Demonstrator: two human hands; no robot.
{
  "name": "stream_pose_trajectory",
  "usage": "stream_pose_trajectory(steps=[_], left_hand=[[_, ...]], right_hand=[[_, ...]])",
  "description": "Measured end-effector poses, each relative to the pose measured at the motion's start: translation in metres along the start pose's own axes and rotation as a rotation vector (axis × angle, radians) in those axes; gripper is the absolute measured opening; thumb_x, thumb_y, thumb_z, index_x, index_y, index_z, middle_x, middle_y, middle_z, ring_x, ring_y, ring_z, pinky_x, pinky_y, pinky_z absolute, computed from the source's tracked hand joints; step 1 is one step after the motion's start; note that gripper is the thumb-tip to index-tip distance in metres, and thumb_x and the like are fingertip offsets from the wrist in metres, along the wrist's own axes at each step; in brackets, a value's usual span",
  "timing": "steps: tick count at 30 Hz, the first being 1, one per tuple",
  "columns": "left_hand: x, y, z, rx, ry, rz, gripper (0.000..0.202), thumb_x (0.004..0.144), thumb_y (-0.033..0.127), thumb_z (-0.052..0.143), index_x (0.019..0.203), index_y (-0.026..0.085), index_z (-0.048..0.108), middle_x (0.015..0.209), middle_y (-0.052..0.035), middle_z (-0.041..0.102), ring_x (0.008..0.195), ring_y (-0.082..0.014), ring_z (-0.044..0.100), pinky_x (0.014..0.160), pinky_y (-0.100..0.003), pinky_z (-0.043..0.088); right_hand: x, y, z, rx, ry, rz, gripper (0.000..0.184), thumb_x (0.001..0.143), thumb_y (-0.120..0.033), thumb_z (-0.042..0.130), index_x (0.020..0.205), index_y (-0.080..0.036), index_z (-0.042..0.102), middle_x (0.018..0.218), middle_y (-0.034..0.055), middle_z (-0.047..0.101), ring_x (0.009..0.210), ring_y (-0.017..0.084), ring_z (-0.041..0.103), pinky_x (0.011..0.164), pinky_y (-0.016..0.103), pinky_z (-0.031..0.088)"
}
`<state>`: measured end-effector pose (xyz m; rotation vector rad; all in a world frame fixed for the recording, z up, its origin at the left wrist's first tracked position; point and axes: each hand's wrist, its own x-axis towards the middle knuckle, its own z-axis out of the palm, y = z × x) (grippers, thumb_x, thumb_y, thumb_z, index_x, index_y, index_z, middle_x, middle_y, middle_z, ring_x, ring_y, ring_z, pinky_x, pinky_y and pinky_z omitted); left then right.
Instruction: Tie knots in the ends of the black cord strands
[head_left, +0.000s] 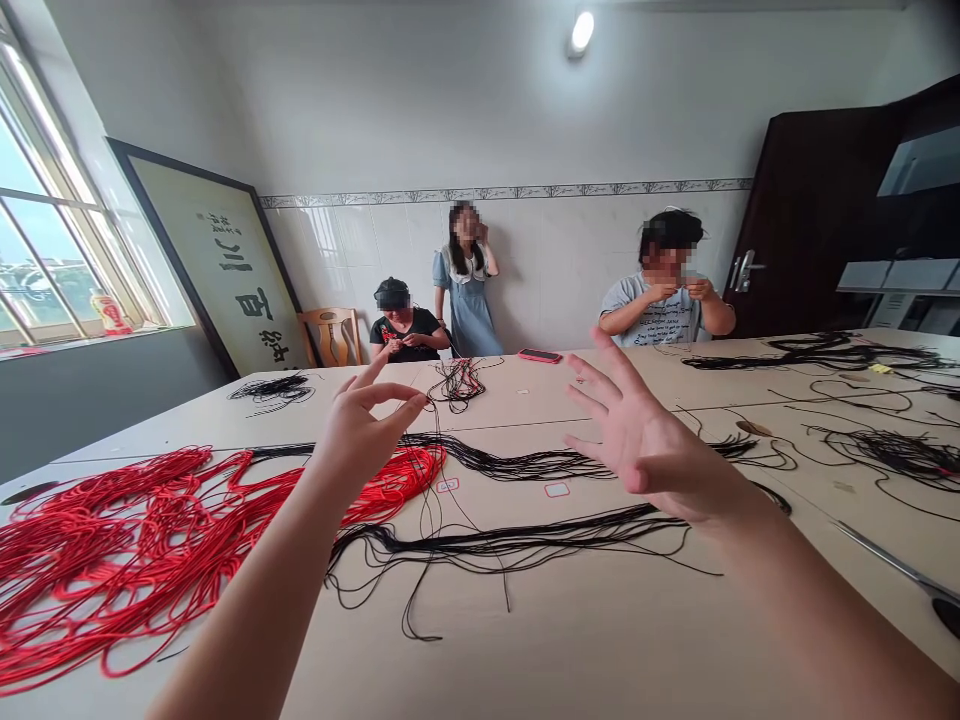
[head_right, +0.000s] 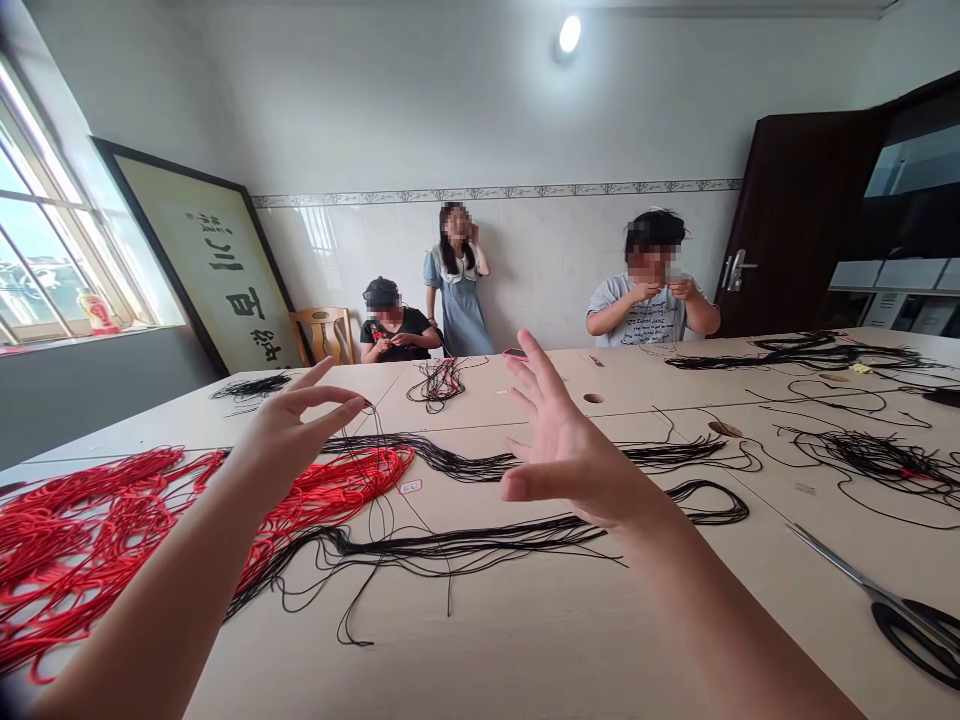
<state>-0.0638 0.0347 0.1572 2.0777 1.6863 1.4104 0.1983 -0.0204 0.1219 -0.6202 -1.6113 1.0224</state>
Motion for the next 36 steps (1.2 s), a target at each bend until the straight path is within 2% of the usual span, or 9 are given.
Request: stream_pose_trajectory(steps=[3, 8, 14, 19, 21, 25, 30, 36], left_hand=[[0.000, -0.001, 0.000, 0.007, -0.010, 0.004, 0.013, 0.072, 0.039, 0.063, 0.072, 0.027, 0.070, 0.142, 0.0062, 0.037, 0.129, -0.0305, 0.034, 0.109, -0.048, 0.020], [-0.001, -0.004, 0.003, 0.026, -0.031, -0.019, 0.018, 0.072, 0.040, 0.062, 0.078, 0.026, 0.071, 0.144, 0.0008, 0.034, 0.131, -0.0304, 0.031, 0.108, -0.049, 0.023], [0.001, -0.007, 0.004, -0.070, -0.043, -0.088, 0.019, 0.070, 0.042, 0.063, 0.078, 0.026, 0.071, 0.144, -0.0005, 0.033, 0.131, -0.0317, 0.030, 0.104, -0.049, 0.030], [0.007, -0.021, 0.001, -0.165, 0.023, -0.205, 0.026, 0.069, 0.046, 0.063, 0.081, 0.024, 0.070, 0.149, -0.0008, 0.023, 0.131, -0.0368, 0.028, 0.106, -0.051, 0.024], [0.011, -0.030, 0.001, -0.198, 0.052, -0.218, 0.028, 0.069, 0.046, 0.063, 0.084, 0.024, 0.070, 0.148, -0.0033, 0.024, 0.131, -0.0349, 0.029, 0.107, -0.049, 0.022], [0.019, -0.043, 0.004, -0.226, 0.029, -0.245, 0.031, 0.067, 0.049, 0.064, 0.084, 0.024, 0.070, 0.148, -0.0037, 0.025, 0.126, -0.0333, 0.039, 0.107, -0.049, 0.021], [0.023, -0.045, 0.006, -0.230, 0.009, -0.229, 0.030, 0.065, 0.047, 0.067, 0.083, 0.023, 0.071, 0.145, -0.0078, 0.031, 0.128, -0.0321, 0.036, 0.107, -0.047, 0.020], [0.018, -0.038, 0.003, -0.298, -0.089, -0.263, 0.027, 0.064, 0.047, 0.068, 0.078, 0.024, 0.072, 0.146, -0.0053, 0.030, 0.131, -0.0323, 0.029, 0.109, -0.049, 0.013]], right_hand=[[0.002, 0.005, -0.001, 0.015, -0.016, 0.012, 0.115, 0.053, -0.054, 0.077, 0.139, -0.046, 0.001, 0.151, 0.0017, 0.004, 0.137, 0.029, 0.009, 0.094, 0.054, 0.035], [0.004, 0.014, 0.001, 0.035, -0.019, 0.041, 0.113, 0.057, -0.048, 0.078, 0.139, -0.046, 0.000, 0.151, 0.0024, 0.002, 0.138, 0.028, 0.007, 0.095, 0.056, 0.033], [0.010, 0.033, 0.013, 0.053, 0.109, 0.177, 0.112, 0.063, -0.047, 0.075, 0.140, -0.044, -0.006, 0.151, 0.0087, 0.004, 0.138, 0.026, 0.007, 0.097, 0.053, 0.031], [0.012, 0.036, 0.016, 0.072, 0.179, 0.170, 0.117, 0.062, -0.048, 0.075, 0.138, -0.045, -0.013, 0.151, 0.0060, -0.005, 0.138, 0.025, 0.004, 0.099, 0.051, 0.030], [0.013, 0.036, 0.013, 0.095, 0.230, 0.169, 0.120, 0.060, -0.047, 0.077, 0.137, -0.045, -0.015, 0.151, 0.0053, -0.008, 0.138, 0.025, 0.004, 0.101, 0.050, 0.028], [0.014, 0.037, 0.007, 0.081, 0.260, 0.148, 0.117, 0.063, -0.046, 0.076, 0.137, -0.045, -0.015, 0.151, 0.0049, -0.007, 0.138, 0.024, 0.006, 0.103, 0.049, 0.025], [0.016, 0.036, 0.006, 0.079, 0.292, 0.166, 0.121, 0.059, -0.046, 0.077, 0.138, -0.043, -0.014, 0.151, 0.0049, -0.008, 0.138, 0.026, 0.001, 0.104, 0.051, 0.021], [0.017, 0.035, 0.007, 0.107, 0.315, 0.175, 0.122, 0.058, -0.044, 0.079, 0.139, -0.042, -0.011, 0.151, 0.0048, -0.007, 0.138, 0.026, 0.001, 0.105, 0.051, 0.018]])
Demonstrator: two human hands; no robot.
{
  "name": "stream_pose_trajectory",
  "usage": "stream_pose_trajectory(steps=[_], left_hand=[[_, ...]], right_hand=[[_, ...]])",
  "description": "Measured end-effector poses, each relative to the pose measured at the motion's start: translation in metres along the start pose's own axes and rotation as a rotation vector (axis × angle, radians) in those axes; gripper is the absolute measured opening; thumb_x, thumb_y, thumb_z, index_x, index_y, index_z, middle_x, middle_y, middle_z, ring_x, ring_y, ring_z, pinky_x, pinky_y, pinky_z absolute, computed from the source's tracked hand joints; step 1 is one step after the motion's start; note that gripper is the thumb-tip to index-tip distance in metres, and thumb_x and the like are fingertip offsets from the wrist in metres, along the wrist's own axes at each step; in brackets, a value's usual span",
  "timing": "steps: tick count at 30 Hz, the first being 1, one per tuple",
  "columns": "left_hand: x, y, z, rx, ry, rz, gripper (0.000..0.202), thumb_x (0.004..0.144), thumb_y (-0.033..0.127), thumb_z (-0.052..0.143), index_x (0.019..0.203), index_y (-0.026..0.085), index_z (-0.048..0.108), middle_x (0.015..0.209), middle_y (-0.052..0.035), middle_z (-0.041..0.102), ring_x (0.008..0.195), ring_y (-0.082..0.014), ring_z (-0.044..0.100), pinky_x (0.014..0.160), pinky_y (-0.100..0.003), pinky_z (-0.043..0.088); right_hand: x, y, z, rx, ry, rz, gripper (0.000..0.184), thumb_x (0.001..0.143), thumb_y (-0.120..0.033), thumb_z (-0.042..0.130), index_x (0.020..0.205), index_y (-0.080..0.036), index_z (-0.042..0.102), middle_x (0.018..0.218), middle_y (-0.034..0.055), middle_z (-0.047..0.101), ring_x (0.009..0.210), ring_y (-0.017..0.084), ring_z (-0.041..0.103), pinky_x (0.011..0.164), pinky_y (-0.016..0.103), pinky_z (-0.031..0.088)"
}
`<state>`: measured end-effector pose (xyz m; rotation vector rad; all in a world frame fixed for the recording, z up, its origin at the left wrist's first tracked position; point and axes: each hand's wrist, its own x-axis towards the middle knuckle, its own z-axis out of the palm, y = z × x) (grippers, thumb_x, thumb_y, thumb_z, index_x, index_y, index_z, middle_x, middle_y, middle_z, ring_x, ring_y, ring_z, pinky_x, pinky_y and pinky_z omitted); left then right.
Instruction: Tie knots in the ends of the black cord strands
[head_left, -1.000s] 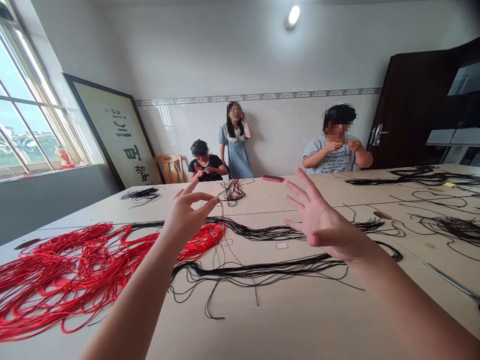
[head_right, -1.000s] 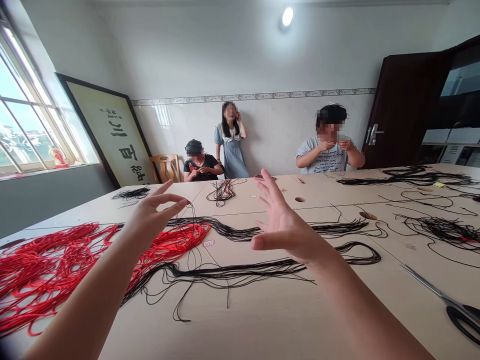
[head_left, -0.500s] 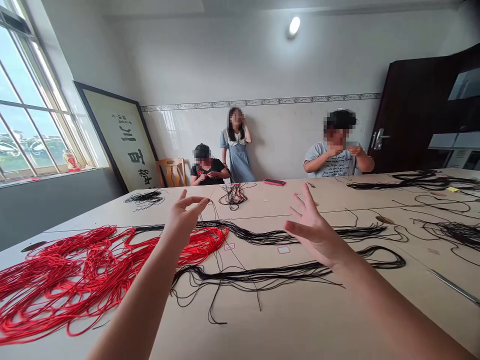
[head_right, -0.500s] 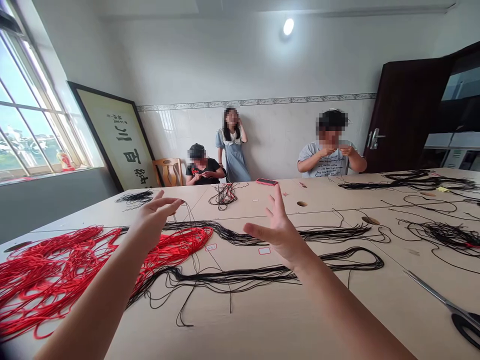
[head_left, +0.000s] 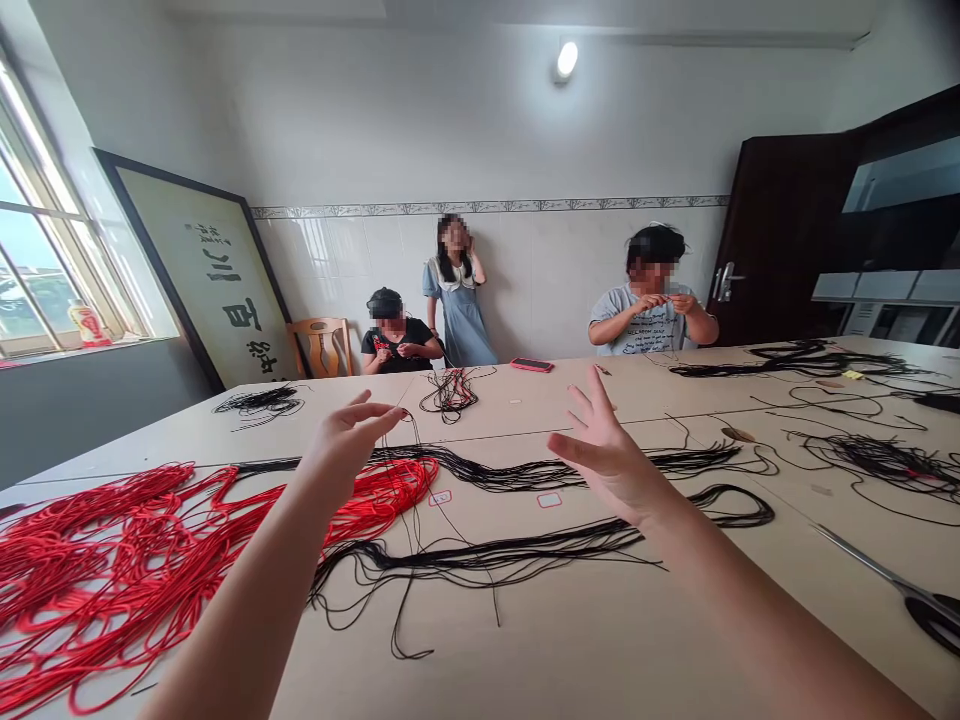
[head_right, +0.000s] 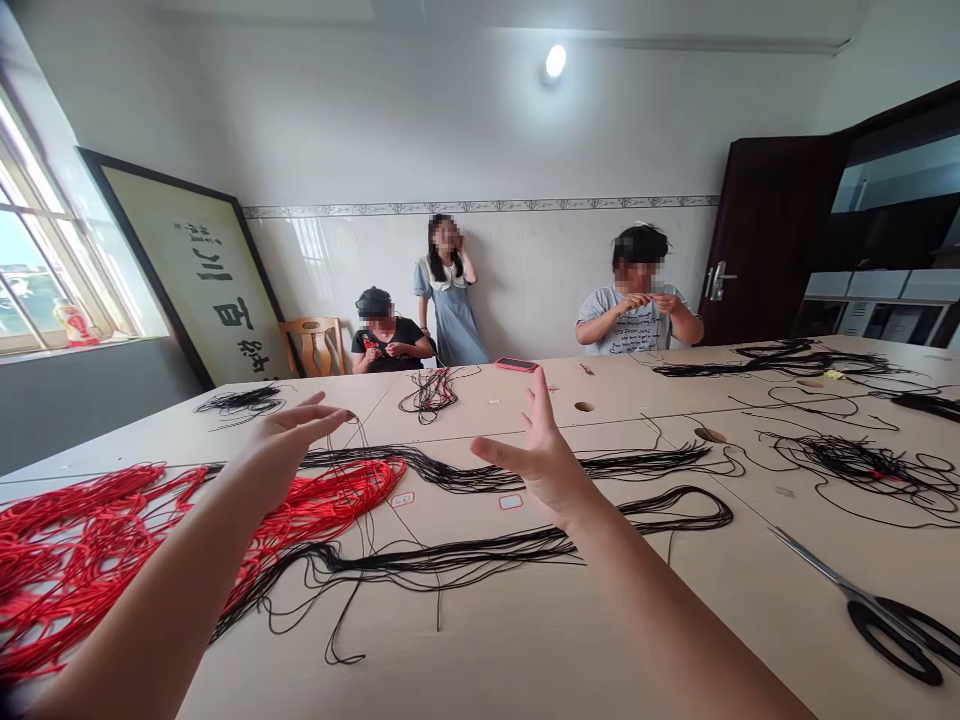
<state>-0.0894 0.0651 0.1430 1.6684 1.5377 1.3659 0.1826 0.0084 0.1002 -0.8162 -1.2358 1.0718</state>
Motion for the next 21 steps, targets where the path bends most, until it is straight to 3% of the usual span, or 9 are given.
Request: stream_pose_trajectory(steps=[4, 9, 12, 14, 18, 21], left_hand=[[-0.006, 0.005, 0.001, -0.182, -0.123, -0.063, 0.020, 0.061, 0.040, 0.073, 0.071, 0.022, 0.072, 0.144, -0.0059, 0.034, 0.133, -0.0343, 0.025, 0.111, -0.046, 0.008], [-0.001, 0.002, 0.001, -0.514, -0.116, -0.228, 0.019, 0.060, 0.022, 0.076, 0.078, 0.020, 0.070, 0.134, -0.0079, 0.047, 0.133, -0.0327, 0.024, 0.110, -0.049, 0.016], [0.007, -0.004, -0.003, -0.681, -0.154, -0.342, 0.009, 0.067, 0.019, 0.066, 0.075, 0.018, 0.067, 0.118, -0.0125, 0.059, 0.120, -0.0369, 0.043, 0.094, -0.056, 0.039], [0.013, -0.009, -0.005, -0.764, -0.175, -0.406, 0.004, 0.070, 0.017, 0.059, 0.070, 0.016, 0.063, 0.106, -0.0153, 0.063, 0.105, -0.0374, 0.055, 0.079, -0.055, 0.049], [0.025, -0.024, -0.008, -0.844, -0.106, -0.509, 0.007, 0.073, 0.013, 0.052, 0.067, 0.015, 0.056, 0.093, -0.0158, 0.062, 0.090, -0.0336, 0.062, 0.070, -0.051, 0.053], [0.037, -0.038, -0.010, -0.851, -0.060, -0.570, 0.004, 0.072, 0.012, 0.054, 0.070, 0.014, 0.057, 0.090, -0.0160, 0.061, 0.087, -0.0337, 0.062, 0.070, -0.053, 0.051]], right_hand=[[0.002, 0.005, -0.001, 0.018, 0.013, 0.013, 0.117, 0.058, -0.043, 0.080, 0.139, -0.046, -0.005, 0.151, 0.0022, -0.003, 0.138, 0.026, 0.003, 0.105, 0.053, 0.018], [0.002, 0.006, 0.000, 0.099, 0.014, 0.024, 0.115, 0.060, -0.038, 0.080, 0.138, -0.047, -0.004, 0.151, 0.0019, -0.003, 0.138, 0.024, 0.002, 0.105, 0.053, 0.017], [0.003, 0.004, -0.004, 0.195, -0.003, 0.029, 0.109, 0.066, -0.035, 0.076, 0.138, -0.047, -0.005, 0.151, 0.0037, -0.002, 0.138, 0.022, 0.001, 0.104, 0.054, 0.020], [0.006, 0.004, -0.009, 0.252, -0.019, 0.020, 0.102, 0.072, -0.035, 0.072, 0.138, -0.047, -0.005, 0.151, 0.0035, 0.000, 0.138, 0.022, 0.003, 0.103, 0.056, 0.021], [0.022, 0.011, -0.030, 0.393, -0.043, 0.060, 0.088, 0.077, -0.044, 0.063, 0.139, -0.046, 0.001, 0.150, 0.0035, 0.009, 0.138, 0.026, 0.002, 0.098, 0.062, 0.023], [0.037, 0.020, -0.052, 0.491, -0.045, 0.126, 0.081, 0.074, -0.055, 0.059, 0.140, -0.041, 0.013, 0.150, 0.0065, 0.007, 0.137, 0.034, 0.000, 0.095, 0.064, 0.026]])
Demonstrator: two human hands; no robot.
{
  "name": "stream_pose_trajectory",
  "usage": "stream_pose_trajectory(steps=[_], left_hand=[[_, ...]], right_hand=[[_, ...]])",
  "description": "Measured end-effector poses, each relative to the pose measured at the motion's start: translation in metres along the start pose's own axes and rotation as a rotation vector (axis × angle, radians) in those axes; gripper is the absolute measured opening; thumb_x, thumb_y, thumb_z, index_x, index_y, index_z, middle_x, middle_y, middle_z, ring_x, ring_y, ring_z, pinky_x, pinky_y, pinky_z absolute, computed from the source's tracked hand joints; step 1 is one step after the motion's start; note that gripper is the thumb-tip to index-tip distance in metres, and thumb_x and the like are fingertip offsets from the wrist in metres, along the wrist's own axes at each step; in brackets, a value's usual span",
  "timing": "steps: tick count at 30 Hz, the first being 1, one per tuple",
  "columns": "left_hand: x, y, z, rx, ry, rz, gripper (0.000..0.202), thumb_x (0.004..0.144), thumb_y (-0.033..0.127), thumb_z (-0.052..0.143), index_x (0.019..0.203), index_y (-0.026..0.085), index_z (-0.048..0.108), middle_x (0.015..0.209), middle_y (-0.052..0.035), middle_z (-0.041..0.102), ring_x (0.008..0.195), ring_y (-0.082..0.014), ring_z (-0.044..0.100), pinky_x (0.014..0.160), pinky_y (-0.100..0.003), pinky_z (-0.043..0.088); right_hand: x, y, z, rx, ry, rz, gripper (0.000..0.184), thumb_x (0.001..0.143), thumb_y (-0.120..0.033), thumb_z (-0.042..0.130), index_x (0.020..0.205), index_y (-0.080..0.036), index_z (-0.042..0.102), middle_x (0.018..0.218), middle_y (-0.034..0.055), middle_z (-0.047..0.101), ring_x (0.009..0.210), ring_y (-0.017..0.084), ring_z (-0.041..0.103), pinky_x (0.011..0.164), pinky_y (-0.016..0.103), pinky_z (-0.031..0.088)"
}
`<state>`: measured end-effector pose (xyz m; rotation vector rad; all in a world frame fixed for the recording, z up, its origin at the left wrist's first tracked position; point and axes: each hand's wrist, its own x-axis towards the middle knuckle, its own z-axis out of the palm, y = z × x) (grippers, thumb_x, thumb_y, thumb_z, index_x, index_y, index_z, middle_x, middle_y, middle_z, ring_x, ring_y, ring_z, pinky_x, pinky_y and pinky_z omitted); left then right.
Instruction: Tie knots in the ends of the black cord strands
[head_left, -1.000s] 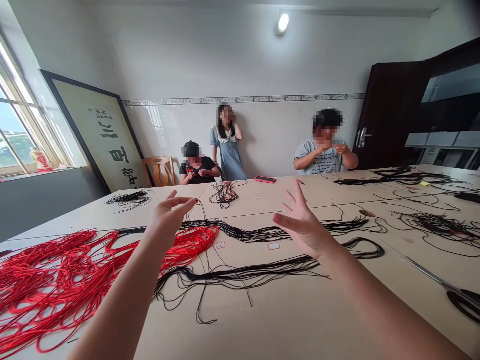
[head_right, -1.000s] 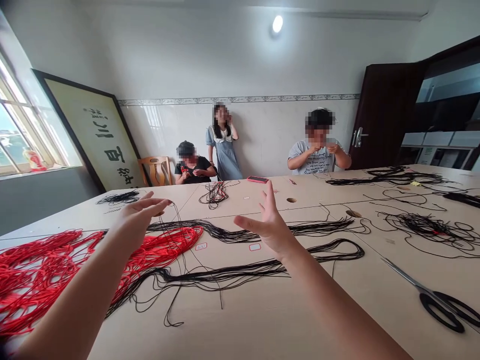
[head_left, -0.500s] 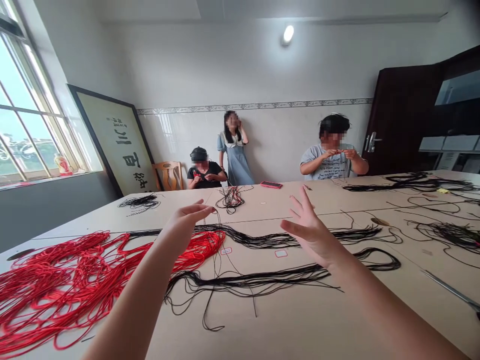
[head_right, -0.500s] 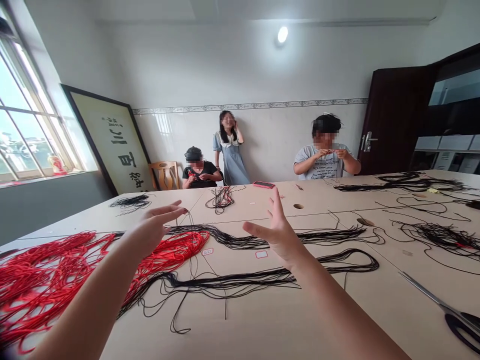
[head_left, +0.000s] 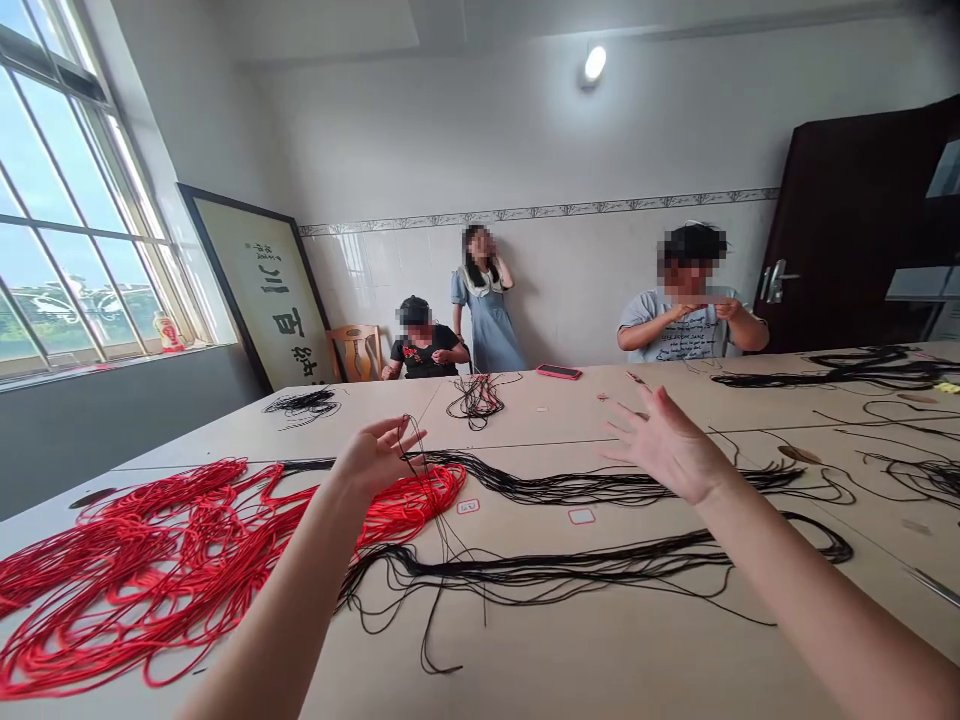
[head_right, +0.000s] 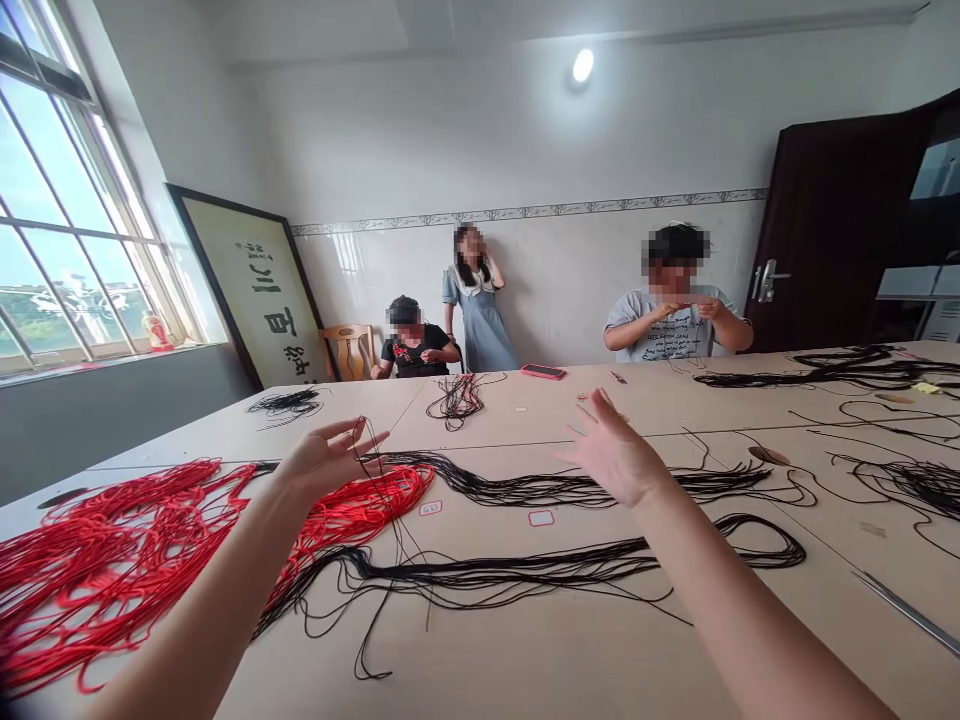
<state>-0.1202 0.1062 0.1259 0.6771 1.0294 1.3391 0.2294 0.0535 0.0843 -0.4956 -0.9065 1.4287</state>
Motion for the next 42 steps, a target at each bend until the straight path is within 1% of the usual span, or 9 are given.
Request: stream_pose_trajectory(steps=[5, 10, 12, 16, 22, 29, 36, 39, 42], left_hand=[[0.022, 0.001, -0.016, -0.047, 0.053, 0.041, 0.006, 0.071, 0.010, 0.054, 0.069, 0.015, 0.058, 0.083, -0.0116, 0.061, 0.078, -0.0288, 0.063, 0.073, -0.056, 0.049], [0.032, -0.009, -0.021, -0.083, 0.105, 0.120, 0.009, 0.074, 0.008, 0.055, 0.070, 0.016, 0.058, 0.078, -0.0057, 0.060, 0.079, -0.0210, 0.062, 0.077, -0.044, 0.050], [0.033, -0.017, -0.020, -0.083, 0.111, 0.128, 0.005, 0.079, 0.013, 0.055, 0.081, 0.014, 0.059, 0.084, -0.0045, 0.061, 0.083, -0.0187, 0.061, 0.076, -0.040, 0.051], [0.035, -0.031, -0.014, -0.062, 0.129, 0.118, 0.025, 0.086, 0.028, 0.053, 0.107, 0.014, 0.055, 0.106, -0.0074, 0.058, 0.091, -0.0179, 0.058, 0.078, -0.038, 0.050], [0.036, -0.035, -0.010, -0.031, 0.165, 0.111, 0.027, 0.086, 0.028, 0.053, 0.109, 0.014, 0.055, 0.109, -0.0077, 0.057, 0.094, -0.0185, 0.057, 0.080, -0.039, 0.049], [0.033, -0.042, -0.004, -0.003, 0.144, 0.104, 0.009, 0.075, 0.008, 0.056, 0.070, 0.015, 0.059, 0.086, -0.0075, 0.059, 0.090, -0.0222, 0.057, 0.093, -0.053, 0.038], [0.019, -0.053, 0.012, 0.040, 0.040, 0.122, 0.010, 0.070, 0.006, 0.057, 0.065, 0.015, 0.056, 0.083, -0.0055, 0.057, 0.089, -0.0222, 0.058, 0.090, -0.053, 0.040], [0.000, -0.059, 0.029, 0.101, -0.054, 0.095, 0.007, 0.070, 0.010, 0.058, 0.064, 0.014, 0.058, 0.088, -0.0096, 0.059, 0.092, -0.0254, 0.057, 0.085, -0.047, 0.044], [-0.026, -0.066, 0.052, 0.188, -0.172, 0.055, 0.001, 0.068, 0.012, 0.063, 0.068, 0.012, 0.064, 0.093, -0.0121, 0.062, 0.093, -0.0270, 0.056, 0.082, -0.042, 0.045]], right_hand=[[0.013, -0.007, -0.045, 0.052, 0.079, -0.016, 0.084, 0.074, -0.053, 0.061, 0.139, -0.045, 0.009, 0.151, 0.0065, 0.004, 0.136, 0.035, 0.002, 0.090, 0.067, 0.029], [0.012, -0.002, -0.082, 0.067, 0.233, -0.011, 0.087, 0.076, -0.052, 0.059, 0.140, -0.042, 0.001, 0.151, 0.0072, 0.002, 0.135, 0.035, 0.001, 0.089, 0.068, 0.028], [0.008, 0.004, -0.090, 0.072, 0.259, 0.004, 0.088, 0.076, -0.052, 0.059, 0.140, -0.041, -0.001, 0.151, 0.0065, 0.002, 0.135, 0.035, 0.000, 0.088, 0.068, 0.028], [0.000, 0.015, -0.098, 0.083, 0.294, 0.021, 0.087, 0.076, -0.054, 0.059, 0.139, -0.044, 0.000, 0.151, 0.0031, 0.000, 0.136, 0.034, 0.000, 0.089, 0.066, 0.030], [-0.005, 0.023, -0.103, 0.102, 0.317, 0.048, 0.090, 0.073, -0.057, 0.060, 0.139, -0.044, 0.000, 0.151, 0.0044, 0.002, 0.136, 0.033, 0.004, 0.091, 0.064, 0.030], [-0.003, 0.030, -0.105, 0.095, 0.301, 0.047, 0.099, 0.069, -0.057, 0.063, 0.140, -0.041, -0.003, 0.151, 0.0055, 0.001, 0.135, 0.034, 0.003, 0.093, 0.062, 0.031], [-0.006, 0.037, -0.094, 0.054, 0.326, 0.064, 0.094, 0.070, -0.062, 0.059, 0.140, -0.041, -0.001, 0.151, 0.0056, 0.006, 0.135, 0.031, 0.013, 0.092, 0.060, 0.036], [-0.003, 0.040, -0.076, -0.014, 0.290, 0.093, 0.081, 0.073, -0.057, 0.059, 0.139, -0.035, 0.016, 0.149, 0.0079, 0.017, 0.134, 0.028, 0.023, 0.095, 0.054, 0.039], [0.000, 0.043, -0.043, -0.066, 0.196, 0.136, 0.045, 0.078, -0.038, 0.061, 0.120, -0.026, 0.049, 0.139, 0.0062, 0.039, 0.126, 0.023, 0.039, 0.099, 0.041, 0.042]])
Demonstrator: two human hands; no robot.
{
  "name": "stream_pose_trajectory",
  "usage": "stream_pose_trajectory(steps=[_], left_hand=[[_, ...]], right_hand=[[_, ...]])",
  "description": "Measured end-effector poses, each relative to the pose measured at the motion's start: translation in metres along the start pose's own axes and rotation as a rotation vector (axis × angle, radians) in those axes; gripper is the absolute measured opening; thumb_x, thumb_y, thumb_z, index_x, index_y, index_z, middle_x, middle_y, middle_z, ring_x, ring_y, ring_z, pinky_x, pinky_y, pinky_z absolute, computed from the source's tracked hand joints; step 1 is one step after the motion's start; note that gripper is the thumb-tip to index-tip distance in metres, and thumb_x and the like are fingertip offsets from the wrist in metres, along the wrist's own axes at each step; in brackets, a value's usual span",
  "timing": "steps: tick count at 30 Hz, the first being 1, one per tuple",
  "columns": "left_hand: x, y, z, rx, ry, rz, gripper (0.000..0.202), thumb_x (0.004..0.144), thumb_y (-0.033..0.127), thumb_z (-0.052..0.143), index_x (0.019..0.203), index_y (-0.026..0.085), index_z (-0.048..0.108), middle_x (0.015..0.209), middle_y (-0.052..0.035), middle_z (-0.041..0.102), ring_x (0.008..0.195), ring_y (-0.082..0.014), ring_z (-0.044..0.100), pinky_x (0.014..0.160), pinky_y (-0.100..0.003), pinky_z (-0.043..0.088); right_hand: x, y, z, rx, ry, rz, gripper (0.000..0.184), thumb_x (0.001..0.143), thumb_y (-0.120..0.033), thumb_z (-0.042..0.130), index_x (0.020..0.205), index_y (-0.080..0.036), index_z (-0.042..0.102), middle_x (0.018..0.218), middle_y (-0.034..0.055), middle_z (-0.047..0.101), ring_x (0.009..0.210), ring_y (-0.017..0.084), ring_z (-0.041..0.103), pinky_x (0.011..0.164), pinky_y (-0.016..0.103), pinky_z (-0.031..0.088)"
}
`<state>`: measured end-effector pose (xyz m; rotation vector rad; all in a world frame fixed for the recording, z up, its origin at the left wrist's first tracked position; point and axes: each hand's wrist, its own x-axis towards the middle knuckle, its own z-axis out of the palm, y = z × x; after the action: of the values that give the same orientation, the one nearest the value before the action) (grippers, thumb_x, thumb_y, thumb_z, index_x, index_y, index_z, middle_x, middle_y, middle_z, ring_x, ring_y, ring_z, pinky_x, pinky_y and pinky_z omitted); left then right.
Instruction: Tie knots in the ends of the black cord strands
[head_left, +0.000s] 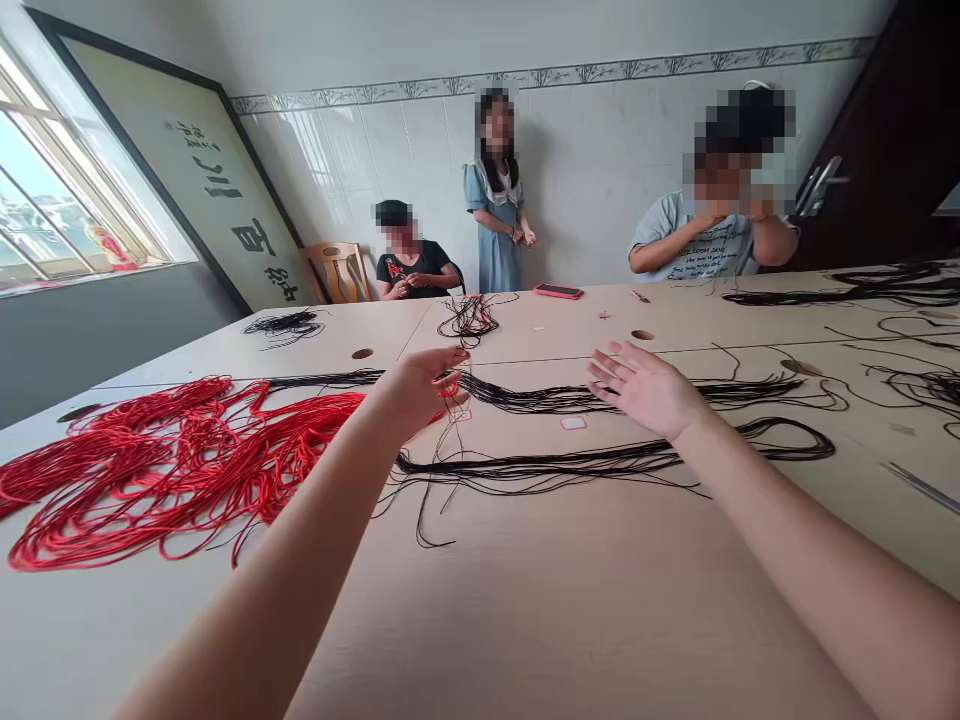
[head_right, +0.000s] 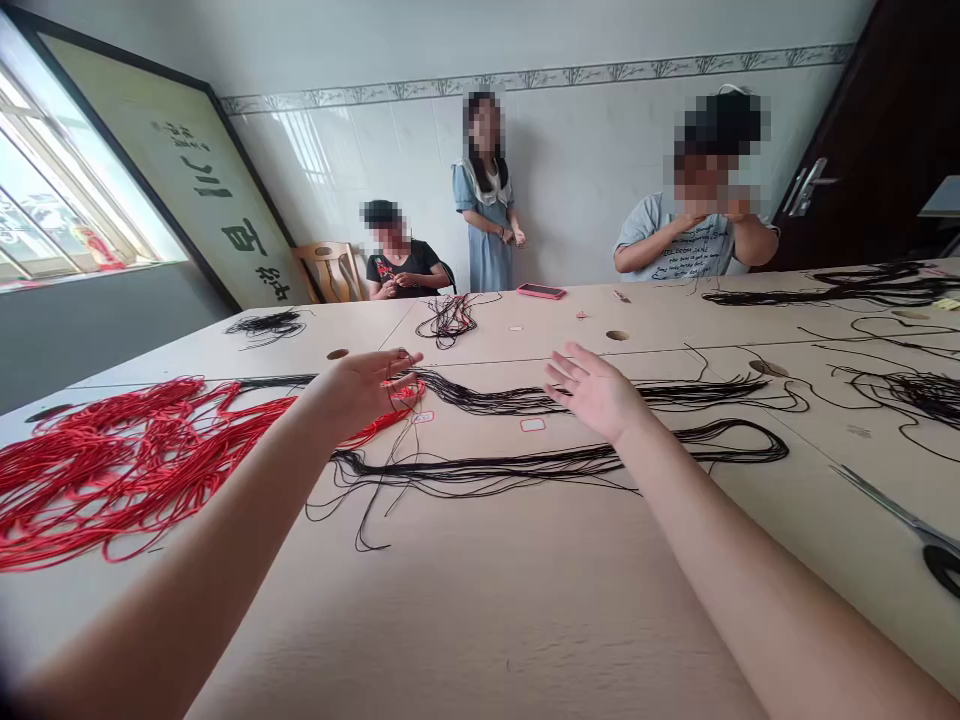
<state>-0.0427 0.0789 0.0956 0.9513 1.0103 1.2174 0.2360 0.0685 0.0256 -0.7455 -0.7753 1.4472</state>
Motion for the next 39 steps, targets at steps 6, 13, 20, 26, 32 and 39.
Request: stream_pose_trajectory(steps=[6, 13, 20, 26, 32, 39], left_hand=[[-0.044, 0.008, 0.037, 0.433, -0.153, 0.165, 0.015, 0.065, 0.028, 0.072, 0.073, 0.015, 0.070, 0.087, -0.0092, 0.066, 0.094, -0.0259, 0.056, 0.091, -0.044, 0.038], [-0.070, 0.019, 0.043, 0.707, -0.082, 0.494, 0.012, 0.069, 0.033, 0.069, 0.068, 0.021, 0.070, 0.096, -0.0036, 0.065, 0.099, -0.0232, 0.056, 0.090, -0.038, 0.039], [-0.076, 0.022, 0.043, 0.757, -0.009, 0.557, 0.010, 0.067, 0.030, 0.071, 0.065, 0.020, 0.070, 0.100, -0.0040, 0.064, 0.093, -0.0232, 0.057, 0.089, -0.038, 0.039], [-0.080, 0.020, 0.046, 0.776, -0.074, 0.537, 0.010, 0.068, 0.030, 0.070, 0.065, 0.021, 0.071, 0.101, -0.0044, 0.063, 0.094, -0.0245, 0.056, 0.089, -0.040, 0.038], [-0.079, 0.021, 0.049, 0.712, -0.058, 0.511, 0.009, 0.064, 0.028, 0.072, 0.060, 0.020, 0.070, 0.101, -0.0055, 0.063, 0.092, -0.0246, 0.056, 0.085, -0.039, 0.040], [-0.078, 0.021, 0.046, 0.742, 0.006, 0.609, 0.009, 0.067, 0.030, 0.070, 0.064, 0.021, 0.070, 0.101, -0.0053, 0.064, 0.097, -0.0253, 0.055, 0.083, -0.037, 0.042]], right_hand=[[-0.031, -0.001, 0.074, -0.215, -0.283, -0.108, 0.020, 0.084, -0.036, 0.055, 0.094, -0.022, 0.066, 0.109, 0.0042, 0.063, 0.104, 0.020, 0.059, 0.090, 0.035, 0.047], [-0.065, -0.014, 0.098, -0.412, -0.502, -0.181, 0.027, 0.088, -0.039, 0.050, 0.090, -0.018, 0.066, 0.086, 0.0044, 0.065, 0.083, 0.015, 0.061, 0.083, 0.031, 0.048], [-0.069, -0.020, 0.093, -0.734, -0.319, -0.307, 0.026, 0.072, -0.039, 0.069, 0.091, -0.021, 0.064, 0.081, 0.0023, 0.060, 0.065, 0.013, 0.054, 0.058, 0.026, 0.046], [-0.072, -0.021, 0.097, -0.816, -0.295, -0.312, 0.025, 0.074, -0.042, 0.065, 0.088, -0.022, 0.067, 0.076, 0.0026, 0.061, 0.067, 0.014, 0.054, 0.055, 0.025, 0.043], [-0.073, -0.022, 0.099, -0.669, -0.288, -0.308, 0.024, 0.076, -0.042, 0.063, 0.088, -0.022, 0.070, 0.087, 0.0036, 0.067, 0.085, 0.018, 0.060, 0.078, 0.032, 0.047], [-0.071, -0.019, 0.097, -0.713, -0.205, -0.327, 0.024, 0.074, -0.042, 0.066, 0.085, -0.021, 0.070, 0.094, 0.0055, 0.066, 0.087, 0.020, 0.059, 0.076, 0.033, 0.048]])
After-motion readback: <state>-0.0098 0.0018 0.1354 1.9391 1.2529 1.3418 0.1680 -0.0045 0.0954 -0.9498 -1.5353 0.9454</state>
